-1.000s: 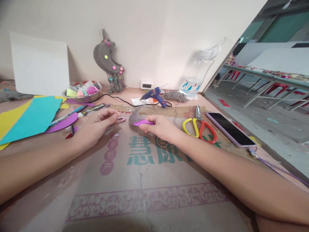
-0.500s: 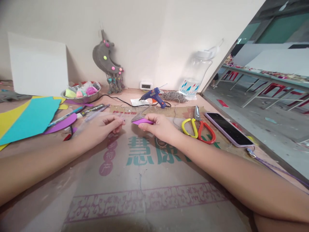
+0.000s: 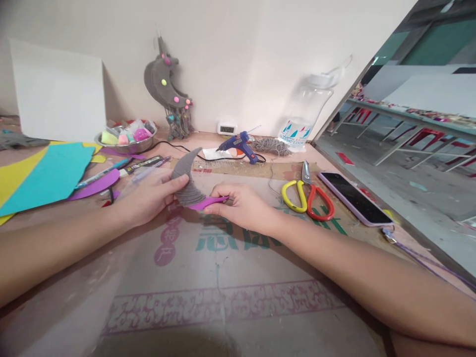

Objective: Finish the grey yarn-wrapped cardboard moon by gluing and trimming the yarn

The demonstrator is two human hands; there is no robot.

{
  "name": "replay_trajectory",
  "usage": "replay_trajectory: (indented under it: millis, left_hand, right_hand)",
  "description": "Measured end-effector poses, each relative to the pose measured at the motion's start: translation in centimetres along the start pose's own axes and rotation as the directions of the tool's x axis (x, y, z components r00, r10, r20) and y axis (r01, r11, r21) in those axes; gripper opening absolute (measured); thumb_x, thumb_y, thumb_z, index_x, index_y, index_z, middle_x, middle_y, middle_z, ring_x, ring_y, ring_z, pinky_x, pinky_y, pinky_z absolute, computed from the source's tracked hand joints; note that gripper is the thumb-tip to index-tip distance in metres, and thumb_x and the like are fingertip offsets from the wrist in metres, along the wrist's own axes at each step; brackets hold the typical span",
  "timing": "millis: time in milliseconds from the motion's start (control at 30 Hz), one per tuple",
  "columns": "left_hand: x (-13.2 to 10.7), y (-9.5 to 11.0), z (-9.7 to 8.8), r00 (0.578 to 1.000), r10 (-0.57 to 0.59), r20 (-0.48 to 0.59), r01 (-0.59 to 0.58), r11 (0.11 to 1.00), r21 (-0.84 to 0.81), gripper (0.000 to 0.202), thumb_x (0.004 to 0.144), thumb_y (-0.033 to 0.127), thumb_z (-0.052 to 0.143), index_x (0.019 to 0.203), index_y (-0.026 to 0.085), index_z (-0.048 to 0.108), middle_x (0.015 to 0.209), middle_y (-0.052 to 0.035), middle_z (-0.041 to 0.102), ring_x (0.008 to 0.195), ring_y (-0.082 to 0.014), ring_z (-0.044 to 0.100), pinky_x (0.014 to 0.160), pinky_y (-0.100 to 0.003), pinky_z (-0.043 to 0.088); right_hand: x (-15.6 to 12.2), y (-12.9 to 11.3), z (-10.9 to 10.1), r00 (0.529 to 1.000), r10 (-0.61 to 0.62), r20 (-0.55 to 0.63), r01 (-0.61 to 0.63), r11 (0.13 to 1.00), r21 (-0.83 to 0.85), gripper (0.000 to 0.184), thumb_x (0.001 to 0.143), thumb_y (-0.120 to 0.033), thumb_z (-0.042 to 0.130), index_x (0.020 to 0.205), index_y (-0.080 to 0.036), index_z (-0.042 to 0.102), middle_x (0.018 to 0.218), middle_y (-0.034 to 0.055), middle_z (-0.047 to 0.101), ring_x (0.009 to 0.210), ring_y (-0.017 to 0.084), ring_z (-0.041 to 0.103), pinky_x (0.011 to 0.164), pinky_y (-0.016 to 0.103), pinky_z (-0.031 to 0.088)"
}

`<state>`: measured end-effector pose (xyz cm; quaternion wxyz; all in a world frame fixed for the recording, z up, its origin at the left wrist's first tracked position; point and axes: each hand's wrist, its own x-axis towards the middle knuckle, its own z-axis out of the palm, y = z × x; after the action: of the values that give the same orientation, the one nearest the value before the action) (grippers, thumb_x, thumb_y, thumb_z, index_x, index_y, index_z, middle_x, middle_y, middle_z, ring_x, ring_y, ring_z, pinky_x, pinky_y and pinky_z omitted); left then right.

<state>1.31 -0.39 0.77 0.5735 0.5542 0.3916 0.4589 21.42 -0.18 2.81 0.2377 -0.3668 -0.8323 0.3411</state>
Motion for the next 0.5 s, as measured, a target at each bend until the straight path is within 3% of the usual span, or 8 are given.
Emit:
replay_trajectory:
  millis: [100,233,500]
  left_hand:
    - [-0.4,-0.1,0.2,0.999,0.025,0.025,-0.025,0.999,0.023,0.027,0.079,0.044,0.058,0.084,0.017,0.061,0.075,-0.0021,0.064,0.062,-0.0141,0.056,0.056,-0.025,0.043]
    - [-0.2,-0.1,0.0,0.998,0.024,-0.053,-0.023,1.000,0.011,0.027,0.080,0.044,0.056,0.084,0.018,0.062,0.067,-0.0015,0.063,0.059,-0.0152,0.056,0.048,-0.025,0.040]
    - [-0.1,-0.3,-0.2,0.994,0.034,-0.100,-0.028,0.998,0.056,0.025,0.077,0.043,0.059,0.078,0.018,0.064,0.059,-0.0023,0.060,0.060,-0.0177,0.058,0.052,-0.029,0.044]
  right_hand:
    - [0.1,0.4,0.0,0.998,0.042,0.036,-0.042,0.999,0.001,0.019,0.075,-0.036,0.061,0.069,-0.019,0.057,0.067,-0.0015,0.055,0.065,0.012,0.049,0.062,0.024,0.038]
    - [0.4,1.4,-0.3,0.998,0.068,0.016,-0.069,0.990,0.120,0.021,0.081,-0.038,0.053,0.077,-0.018,0.059,0.071,-0.0003,0.058,0.064,0.011,0.051,0.061,0.024,0.039]
    - [0.7,2.3,-0.5,0.991,0.122,-0.045,-0.103,0.946,0.307,0.021,0.079,-0.037,0.059,0.076,-0.017,0.059,0.069,-0.0015,0.055,0.062,0.009,0.048,0.060,0.024,0.038]
